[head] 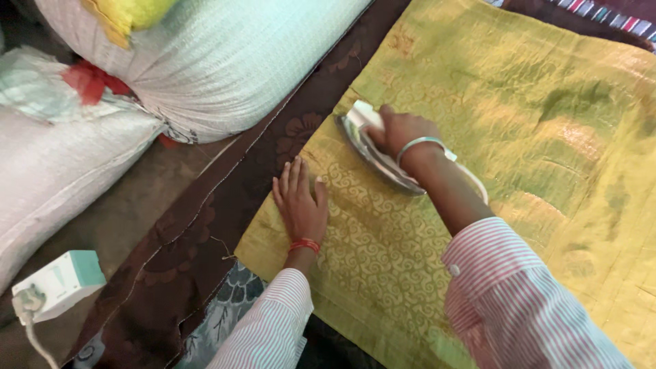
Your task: The person irons a large yellow patterned cloth laid out on a bed. They use a steam iron with their right hand while smoothing the fabric with their left hand, repeatedly moving the iron across different sections of the cloth.
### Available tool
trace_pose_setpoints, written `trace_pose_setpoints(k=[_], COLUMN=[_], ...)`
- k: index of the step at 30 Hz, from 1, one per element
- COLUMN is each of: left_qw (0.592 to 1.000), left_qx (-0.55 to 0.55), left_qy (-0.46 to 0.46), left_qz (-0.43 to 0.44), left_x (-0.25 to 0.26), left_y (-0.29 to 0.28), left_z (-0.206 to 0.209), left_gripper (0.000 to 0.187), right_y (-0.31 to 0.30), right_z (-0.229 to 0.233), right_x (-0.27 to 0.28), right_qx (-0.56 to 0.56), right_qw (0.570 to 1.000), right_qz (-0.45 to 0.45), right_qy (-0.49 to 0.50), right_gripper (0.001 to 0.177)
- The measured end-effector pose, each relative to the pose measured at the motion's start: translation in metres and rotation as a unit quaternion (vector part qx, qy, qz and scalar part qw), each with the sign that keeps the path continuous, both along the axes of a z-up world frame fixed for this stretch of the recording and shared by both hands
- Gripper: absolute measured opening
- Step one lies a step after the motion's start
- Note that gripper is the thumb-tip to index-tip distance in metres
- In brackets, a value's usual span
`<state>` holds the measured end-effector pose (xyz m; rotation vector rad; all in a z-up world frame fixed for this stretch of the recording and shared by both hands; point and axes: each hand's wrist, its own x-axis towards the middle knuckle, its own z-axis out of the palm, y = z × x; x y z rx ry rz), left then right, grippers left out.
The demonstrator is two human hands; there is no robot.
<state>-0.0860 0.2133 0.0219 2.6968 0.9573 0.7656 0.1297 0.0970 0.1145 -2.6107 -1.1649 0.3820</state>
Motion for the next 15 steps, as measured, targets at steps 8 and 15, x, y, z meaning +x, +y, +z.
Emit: trace_pose_setpoints(k=[8, 15], left_qw=[1.0, 0.996], left_qx=[0.0, 0.051], left_qy=[-0.01, 0.067], left_qz=[-0.003, 0.036], left_x=[0.0, 0.005], left_y=[-0.003, -0.007], left_z=[-0.001, 0.002], left_gripper=[0.051, 0.05], right_y=[0.003, -0.038], right_z=[-0.001, 0.005], right_x=[0.003, 0.01], right_qx=[0.012, -0.019], right_qw=[1.0, 1.0], right_qz=[-0.016, 0.001], right_qy=[0.01, 0.019], right_gripper=[0.052, 0.045])
